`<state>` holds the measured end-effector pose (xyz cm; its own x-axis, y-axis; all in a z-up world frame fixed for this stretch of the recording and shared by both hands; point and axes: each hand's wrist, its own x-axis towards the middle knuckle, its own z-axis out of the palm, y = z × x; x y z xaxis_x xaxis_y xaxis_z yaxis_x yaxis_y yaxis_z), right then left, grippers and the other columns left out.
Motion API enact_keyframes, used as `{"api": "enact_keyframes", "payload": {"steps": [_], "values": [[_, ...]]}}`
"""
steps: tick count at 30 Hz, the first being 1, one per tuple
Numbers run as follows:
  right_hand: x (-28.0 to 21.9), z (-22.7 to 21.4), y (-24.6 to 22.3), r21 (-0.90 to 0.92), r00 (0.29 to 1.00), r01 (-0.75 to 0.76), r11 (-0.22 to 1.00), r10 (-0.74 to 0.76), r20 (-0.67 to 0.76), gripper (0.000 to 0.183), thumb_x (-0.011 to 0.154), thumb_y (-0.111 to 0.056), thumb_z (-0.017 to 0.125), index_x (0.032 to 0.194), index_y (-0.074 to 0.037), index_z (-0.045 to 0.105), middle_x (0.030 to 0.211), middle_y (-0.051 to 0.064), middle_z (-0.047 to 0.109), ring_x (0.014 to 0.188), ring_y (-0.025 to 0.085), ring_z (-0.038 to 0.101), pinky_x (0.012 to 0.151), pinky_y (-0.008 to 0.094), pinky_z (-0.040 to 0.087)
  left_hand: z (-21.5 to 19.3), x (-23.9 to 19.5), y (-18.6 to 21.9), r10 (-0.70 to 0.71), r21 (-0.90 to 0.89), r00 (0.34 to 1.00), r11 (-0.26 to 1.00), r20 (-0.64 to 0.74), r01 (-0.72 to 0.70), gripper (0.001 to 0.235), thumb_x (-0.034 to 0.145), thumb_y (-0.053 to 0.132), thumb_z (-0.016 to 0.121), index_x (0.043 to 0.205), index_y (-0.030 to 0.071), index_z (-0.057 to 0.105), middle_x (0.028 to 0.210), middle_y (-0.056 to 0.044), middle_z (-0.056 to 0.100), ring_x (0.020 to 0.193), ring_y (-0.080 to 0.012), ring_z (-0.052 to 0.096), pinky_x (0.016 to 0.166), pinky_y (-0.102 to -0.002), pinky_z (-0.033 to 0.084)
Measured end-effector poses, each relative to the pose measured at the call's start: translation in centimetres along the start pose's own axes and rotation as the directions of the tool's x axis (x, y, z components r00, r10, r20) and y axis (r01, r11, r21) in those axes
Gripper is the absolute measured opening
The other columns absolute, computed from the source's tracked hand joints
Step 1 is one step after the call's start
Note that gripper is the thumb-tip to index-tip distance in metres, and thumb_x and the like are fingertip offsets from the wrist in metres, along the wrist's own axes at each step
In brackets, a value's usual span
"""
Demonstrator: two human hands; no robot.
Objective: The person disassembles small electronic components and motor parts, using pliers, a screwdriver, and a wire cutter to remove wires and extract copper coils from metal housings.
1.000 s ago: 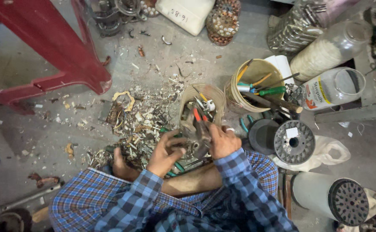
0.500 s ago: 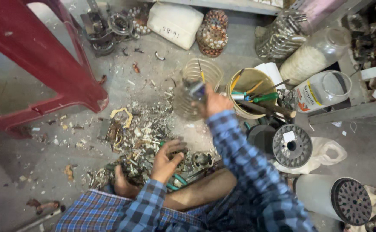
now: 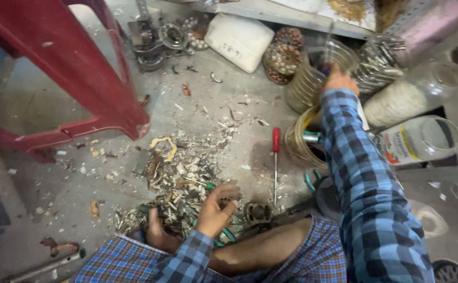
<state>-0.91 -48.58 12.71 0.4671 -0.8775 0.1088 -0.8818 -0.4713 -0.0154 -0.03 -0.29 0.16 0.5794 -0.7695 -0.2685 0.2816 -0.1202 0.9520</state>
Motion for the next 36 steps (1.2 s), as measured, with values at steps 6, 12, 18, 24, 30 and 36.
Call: {"api": "enact_keyframes", "payload": {"steps": [6,12,18,24,30,36], "values": [[-5.9,1.2,5.3,0.116,0.978,0.155,0.981,-0.136,-0.155,0.070,0.093,-0.041,0.073,0.147,-0.002,0.054,0.138,0.030,0.060,0.114,0.049,0.061,0.093,0.056,0.050,0.3,-0.6,-0.9,0.020,0.021,0.999,1.000,-0.026,-0.019,0.035,0.088,0.007,0.072,0.123,0.009,0.066,0.113,-0.004,0.076,0.105,-0.0134,0.070,0.091,-0.028,0.056],[-17.8,3.3,7.3,-0.128,0.909,0.279,0.952,-0.305,-0.284,0.049,0.097,-0.045,0.069,0.120,-0.001,0.071,0.115,0.024,0.069,0.094,0.043,0.067,0.080,0.053,0.055,0.3,-0.6,-1.5,0.036,0.049,0.999,0.998,-0.030,-0.034,0.040,0.088,0.008,0.074,0.127,0.011,0.066,0.111,-0.004,0.076,0.100,-0.0126,0.069,0.087,-0.028,0.055],[-23.1,7.7,5.4,-0.018,0.968,0.223,0.975,-0.219,0.119,0.042,0.093,-0.043,0.069,0.111,-0.005,0.071,0.106,0.019,0.071,0.091,0.039,0.069,0.079,0.052,0.055,0.1,-0.1,-2.3,0.041,0.017,0.997,0.999,-0.064,-0.040,0.036,0.088,0.011,0.073,0.124,0.010,0.067,0.107,-0.003,0.078,0.093,-0.0118,0.070,0.083,-0.028,0.057],[-30.8,4.9,-1.5,0.097,0.891,0.425,0.900,-0.434,0.129,0.035,0.088,-0.042,0.069,0.101,-0.009,0.071,0.097,0.015,0.073,0.087,0.036,0.070,0.078,0.051,0.056,-0.3,0.1,-0.8,0.109,0.111,0.978,0.990,-0.180,-0.090,0.033,0.097,0.024,0.069,0.126,0.009,0.067,0.100,-0.009,0.075,0.089,-0.0172,0.069,0.082,-0.033,0.055],[-37.7,0.9,-7.5,0.261,0.769,0.617,0.743,-0.640,0.005,0.030,0.084,-0.030,0.070,0.106,-0.010,0.074,0.093,0.010,0.072,0.081,0.033,0.071,0.077,0.051,0.053,-1.6,-0.2,0.6,0.270,0.272,0.841,0.950,-0.469,-0.154,0.040,0.107,0.038,0.052,0.126,0.005,0.065,0.123,-0.015,0.070,0.115,-0.0283,0.065,0.101,-0.038,0.049],[-33.8,-5.8,-7.2,0.524,0.627,0.643,0.559,-0.777,0.059,0.028,0.094,-0.027,0.072,0.119,-0.014,0.072,0.109,0.011,0.073,0.097,0.031,0.073,0.083,0.041,0.058,-1.5,-0.4,1.7,0.186,0.238,0.857,0.968,-0.480,-0.077,0.041,0.107,0.037,0.048,0.127,0.005,0.063,0.125,-0.017,0.069,0.117,-0.0325,0.065,0.102,-0.040,0.048]]}}
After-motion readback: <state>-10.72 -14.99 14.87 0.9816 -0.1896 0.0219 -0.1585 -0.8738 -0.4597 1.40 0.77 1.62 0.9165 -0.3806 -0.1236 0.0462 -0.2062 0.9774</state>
